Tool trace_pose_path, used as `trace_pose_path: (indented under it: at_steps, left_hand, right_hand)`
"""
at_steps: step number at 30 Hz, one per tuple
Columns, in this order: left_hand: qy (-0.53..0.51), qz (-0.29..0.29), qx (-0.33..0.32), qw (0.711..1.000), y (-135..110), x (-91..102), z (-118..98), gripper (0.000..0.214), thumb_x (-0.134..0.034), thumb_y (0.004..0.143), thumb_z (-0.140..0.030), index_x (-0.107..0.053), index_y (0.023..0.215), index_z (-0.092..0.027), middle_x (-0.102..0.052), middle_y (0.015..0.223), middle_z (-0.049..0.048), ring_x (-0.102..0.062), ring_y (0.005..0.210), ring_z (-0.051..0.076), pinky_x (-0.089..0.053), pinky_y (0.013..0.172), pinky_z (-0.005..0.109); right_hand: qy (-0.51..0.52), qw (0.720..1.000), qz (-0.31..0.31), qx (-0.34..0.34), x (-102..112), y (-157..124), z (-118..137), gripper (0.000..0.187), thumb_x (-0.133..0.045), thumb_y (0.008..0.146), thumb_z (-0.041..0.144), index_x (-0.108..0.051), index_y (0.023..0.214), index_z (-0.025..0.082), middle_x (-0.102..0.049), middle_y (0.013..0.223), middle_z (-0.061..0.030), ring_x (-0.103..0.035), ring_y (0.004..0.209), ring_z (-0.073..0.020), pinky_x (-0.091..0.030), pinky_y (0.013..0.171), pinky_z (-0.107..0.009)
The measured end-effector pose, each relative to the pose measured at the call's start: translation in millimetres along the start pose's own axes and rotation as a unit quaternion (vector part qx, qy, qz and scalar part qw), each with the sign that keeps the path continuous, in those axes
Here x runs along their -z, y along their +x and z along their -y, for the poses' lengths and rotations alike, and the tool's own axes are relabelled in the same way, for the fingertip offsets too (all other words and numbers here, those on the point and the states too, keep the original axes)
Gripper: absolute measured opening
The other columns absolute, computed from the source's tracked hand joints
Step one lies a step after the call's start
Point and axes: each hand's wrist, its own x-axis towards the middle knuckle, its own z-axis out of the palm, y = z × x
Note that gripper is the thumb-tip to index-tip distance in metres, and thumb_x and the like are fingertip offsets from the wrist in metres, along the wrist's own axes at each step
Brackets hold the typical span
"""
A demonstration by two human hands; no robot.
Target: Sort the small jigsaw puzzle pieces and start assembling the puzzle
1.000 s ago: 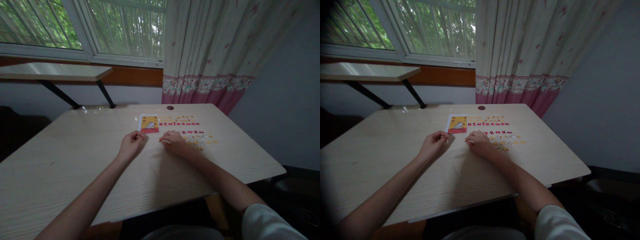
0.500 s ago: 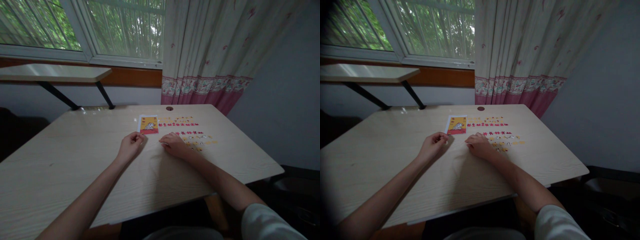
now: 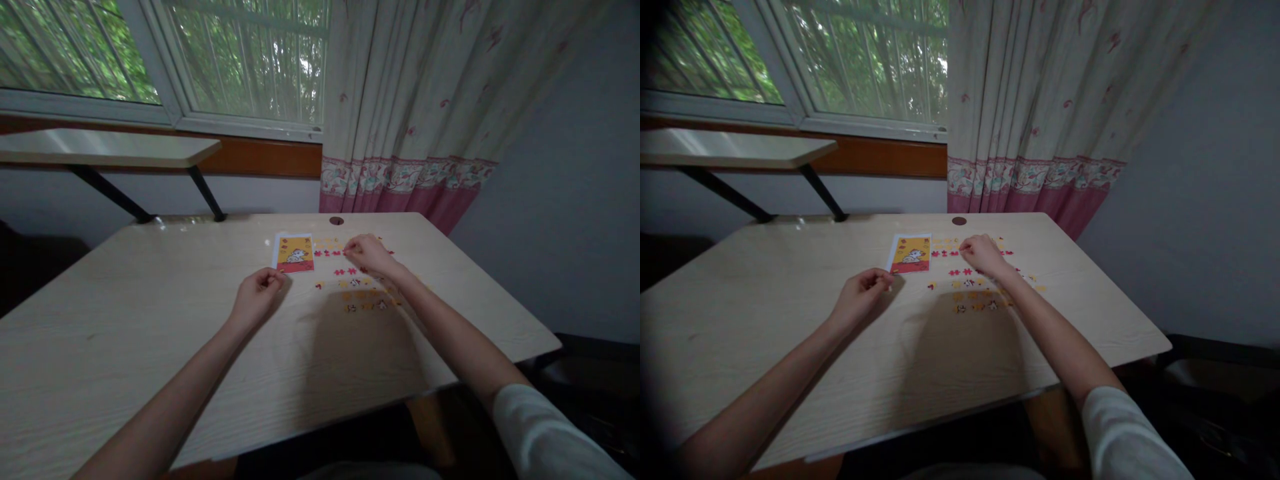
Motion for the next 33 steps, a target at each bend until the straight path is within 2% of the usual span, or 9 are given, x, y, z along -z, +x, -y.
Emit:
trace_pose_path:
  at_steps: [3,6,13,18,23,28,33]
  left_hand:
    - [0.001,-0.002,0.0,1.0,1.0,0.2,1.8,0.018,-0.056,0.062,-0.031,-0.063,0.066,-0.015,-0.057,0.056,-0.001,-0.046,0.051,0.011,-0.033,0.048,0.022]
    - [0.005,-0.003,-0.006,1.0,2.3,1.0,4.2,0.018,-0.056,0.063,-0.031,-0.064,0.067,-0.016,-0.058,0.058,-0.0004,-0.048,0.053,0.011,-0.034,0.05,0.022]
    - [0.01,-0.003,-0.005,1.0,0.4,2.2,-3.2,0.016,-0.054,0.062,-0.028,-0.063,0.067,-0.016,-0.056,0.056,-0.0013,-0.046,0.052,0.011,-0.033,0.049,0.022]
    - [0.002,-0.008,-0.01,1.0,-1.2,2.0,-7.8,0.014,-0.055,0.062,-0.029,-0.061,0.062,-0.016,-0.054,0.054,-0.0015,-0.045,0.052,0.012,-0.034,0.05,0.023]
    - [0.004,-0.008,-0.008,1.0,-0.5,1.9,-2.5,0.015,-0.055,0.064,-0.029,-0.062,0.065,-0.015,-0.054,0.054,-0.0022,-0.045,0.051,0.011,-0.034,0.05,0.022]
    - [0.0,-0.004,-0.007,1.0,0.5,1.7,1.0,0.016,-0.056,0.065,-0.03,-0.063,0.066,-0.015,-0.053,0.054,-0.0024,-0.045,0.051,0.01,-0.033,0.05,0.022]
    - [-0.008,0.001,-0.006,1.0,0.5,1.8,0.4,0.018,-0.057,0.065,-0.031,-0.062,0.065,-0.014,-0.053,0.054,-0.0019,-0.045,0.052,0.011,-0.033,0.051,0.023]
  right_hand:
    - [-0.074,0.994,0.049,-0.068,7.5,28.9,-31.5,0.019,-0.055,0.08,0.023,-0.071,0.09,0.021,-0.07,0.096,-0.007,-0.06,0.091,-0.0205,-0.042,0.079,-0.028]
    - [-0.101,0.988,0.084,-0.082,4.4,51.4,-50.0,0.018,-0.057,0.079,0.024,-0.071,0.09,0.022,-0.069,0.099,-0.0072,-0.06,0.092,-0.0202,-0.043,0.077,-0.027]
    - [-0.108,0.981,0.134,-0.087,-8.2,79.2,-53.8,0.022,-0.068,0.072,0.027,-0.07,0.093,0.022,-0.067,0.102,-0.0095,-0.06,0.093,-0.0217,-0.045,0.076,-0.029]
    - [-0.11,0.976,0.167,-0.086,-13.0,86.5,-55.8,0.013,-0.068,0.071,0.023,-0.07,0.084,0.02,-0.069,0.092,-0.0087,-0.061,0.087,-0.0204,-0.045,0.078,-0.03]
    - [-0.106,0.975,0.181,-0.07,-15.3,87.2,-57.5,0.007,-0.065,0.073,0.021,-0.069,0.078,0.018,-0.069,0.085,-0.0088,-0.06,0.084,-0.0196,-0.043,0.082,-0.031]
    - [-0.089,0.981,0.164,-0.05,-18.5,83.4,-60.1,0.012,-0.063,0.073,0.017,-0.066,0.085,0.015,-0.068,0.092,-0.0097,-0.059,0.088,-0.0197,-0.04,0.087,-0.033]
    - [-0.048,0.989,0.131,-0.042,-16.3,77.5,-58.0,0.019,-0.06,0.074,0.015,-0.063,0.094,0.015,-0.068,0.094,-0.0085,-0.06,0.084,-0.017,-0.043,0.075,-0.026]
